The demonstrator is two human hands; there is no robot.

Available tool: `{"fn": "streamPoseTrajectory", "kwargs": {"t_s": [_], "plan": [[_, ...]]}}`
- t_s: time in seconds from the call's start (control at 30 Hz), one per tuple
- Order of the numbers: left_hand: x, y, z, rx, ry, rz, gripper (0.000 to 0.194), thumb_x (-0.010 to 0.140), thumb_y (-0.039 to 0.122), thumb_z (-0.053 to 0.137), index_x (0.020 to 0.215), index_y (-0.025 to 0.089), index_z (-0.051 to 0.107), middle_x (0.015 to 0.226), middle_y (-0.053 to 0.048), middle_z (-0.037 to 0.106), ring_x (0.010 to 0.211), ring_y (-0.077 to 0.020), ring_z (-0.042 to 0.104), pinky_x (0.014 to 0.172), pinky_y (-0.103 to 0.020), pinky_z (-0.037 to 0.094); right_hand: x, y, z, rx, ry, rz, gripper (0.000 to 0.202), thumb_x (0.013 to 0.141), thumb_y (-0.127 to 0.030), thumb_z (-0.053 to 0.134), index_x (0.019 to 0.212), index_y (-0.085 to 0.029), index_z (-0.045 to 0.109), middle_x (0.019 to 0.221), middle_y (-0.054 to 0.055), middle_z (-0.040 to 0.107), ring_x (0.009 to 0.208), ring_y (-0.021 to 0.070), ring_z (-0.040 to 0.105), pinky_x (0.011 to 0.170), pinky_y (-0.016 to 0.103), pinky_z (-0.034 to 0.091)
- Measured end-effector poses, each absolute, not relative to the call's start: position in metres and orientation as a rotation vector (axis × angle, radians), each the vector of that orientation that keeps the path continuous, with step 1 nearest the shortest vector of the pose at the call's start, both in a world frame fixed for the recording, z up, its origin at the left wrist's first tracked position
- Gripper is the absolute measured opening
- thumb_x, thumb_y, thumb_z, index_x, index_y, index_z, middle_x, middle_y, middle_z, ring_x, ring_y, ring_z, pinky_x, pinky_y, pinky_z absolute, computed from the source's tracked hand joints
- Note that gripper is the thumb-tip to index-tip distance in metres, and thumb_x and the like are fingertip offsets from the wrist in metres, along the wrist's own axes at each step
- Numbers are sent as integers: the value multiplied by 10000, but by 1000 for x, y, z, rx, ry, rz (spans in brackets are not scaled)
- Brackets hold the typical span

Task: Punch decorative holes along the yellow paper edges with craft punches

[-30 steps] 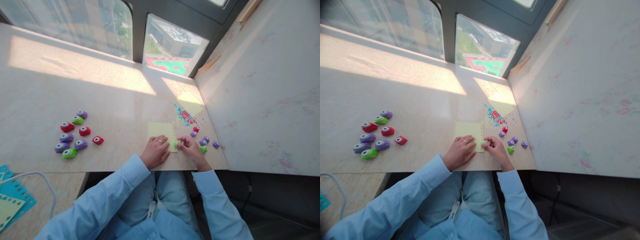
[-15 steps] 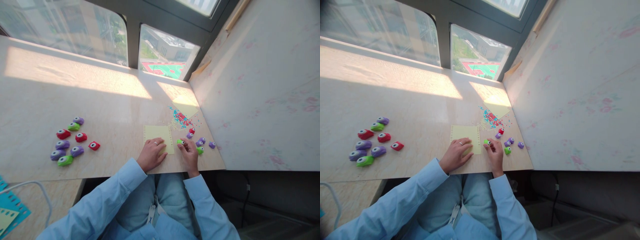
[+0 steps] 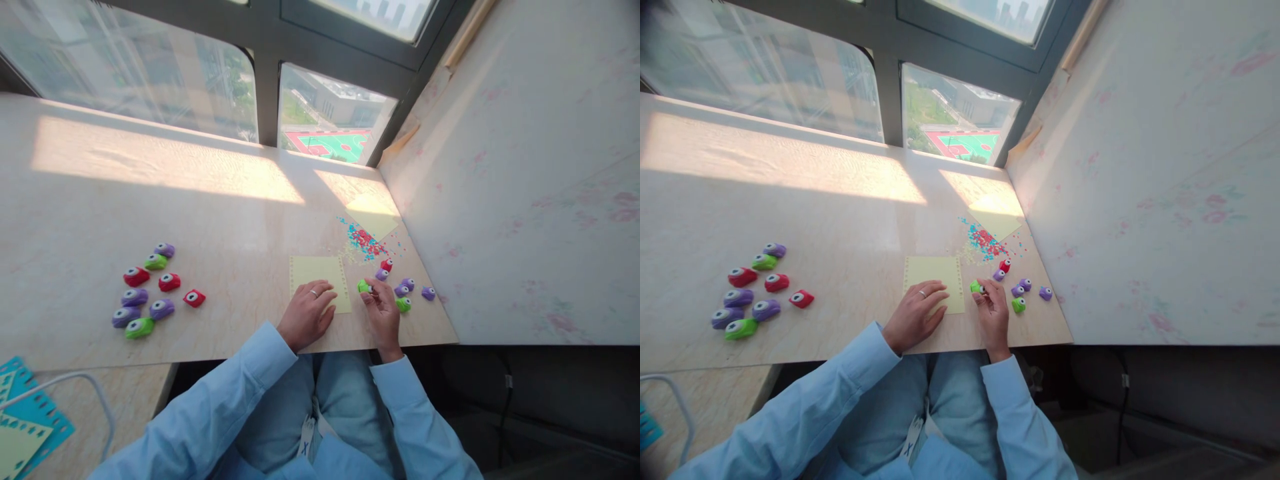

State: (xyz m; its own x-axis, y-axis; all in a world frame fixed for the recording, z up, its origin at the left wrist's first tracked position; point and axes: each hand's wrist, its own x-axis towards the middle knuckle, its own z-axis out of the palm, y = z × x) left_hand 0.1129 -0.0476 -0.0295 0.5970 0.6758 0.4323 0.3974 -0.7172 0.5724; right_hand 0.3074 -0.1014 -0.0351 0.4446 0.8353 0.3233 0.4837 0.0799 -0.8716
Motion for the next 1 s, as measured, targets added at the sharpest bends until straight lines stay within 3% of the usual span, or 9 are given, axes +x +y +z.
{"fn": "streamPoseTrajectory", "kwargs": {"t_s": [0.17, 0.33, 0.43, 0.67, 0.83, 1.0], "plan": [[111, -49, -20, 2084, 923, 1148, 187, 911, 233, 521, 1047, 184, 640, 1063, -108, 683, 1058, -224, 610, 937, -422, 486, 291, -106, -23, -1581, -1206, 426, 318, 894, -445, 582, 1100, -220, 676, 1132, 93, 625, 1033, 230, 602, 866, 367, 519], [108, -37, -2, 1456, 818, 787, 458, 909, 488, 532, 1216, 151, 567, 1121, -135, 672, 856, -197, 680, 673, -324, 543, 275, -105, -6, -1454, -1367, 501, 280, 931, -384, 558, 1151, -255, 674, 1172, 89, 636, 1101, 236, 599, 885, 368, 527], [102, -26, 5, 1267, 693, 673, 541, 841, 540, 622, 1215, 151, 581, 1024, -102, 703, 859, -194, 678, 663, -300, 544, 268, -100, 4, -1380, -1483, 565, 265, 936, -354, 560, 1164, -289, 678, 1162, 72, 661, 1086, 228, 619, 902, 384, 528], [78, -9, 14, 1198, 634, 612, 514, 694, 441, 799, 1074, 123, 666, 943, -94, 728, 833, -188, 676, 755, -343, 541, 252, -90, 16, -1261, -1581, 628, 270, 942, -307, 572, 1192, -312, 673, 1178, 56, 693, 1109, 220, 632, 971, 406, 508], [49, 0, 26, 1486, 762, 497, 399, 699, 348, 759, 1025, 124, 698, 835, -62, 720, 767, -184, 674, 702, -317, 542, 252, -93, 15, -1323, -1545, 630, 275, 936, -341, 568, 1180, -278, 678, 1120, 73, 698, 969, 208, 665, 898, 396, 538], [22, 8, 26, 1948, 897, 470, 229, 715, 288, 672, 894, 168, 749, 870, -45, 703, 736, -166, 649, 690, -280, 535, 265, -104, 4, -1417, -1475, 641, 255, 909, -368, 589, 1106, -250, 701, 1092, 81, 699, 911, 206, 664, 846, 382, 550]]}}
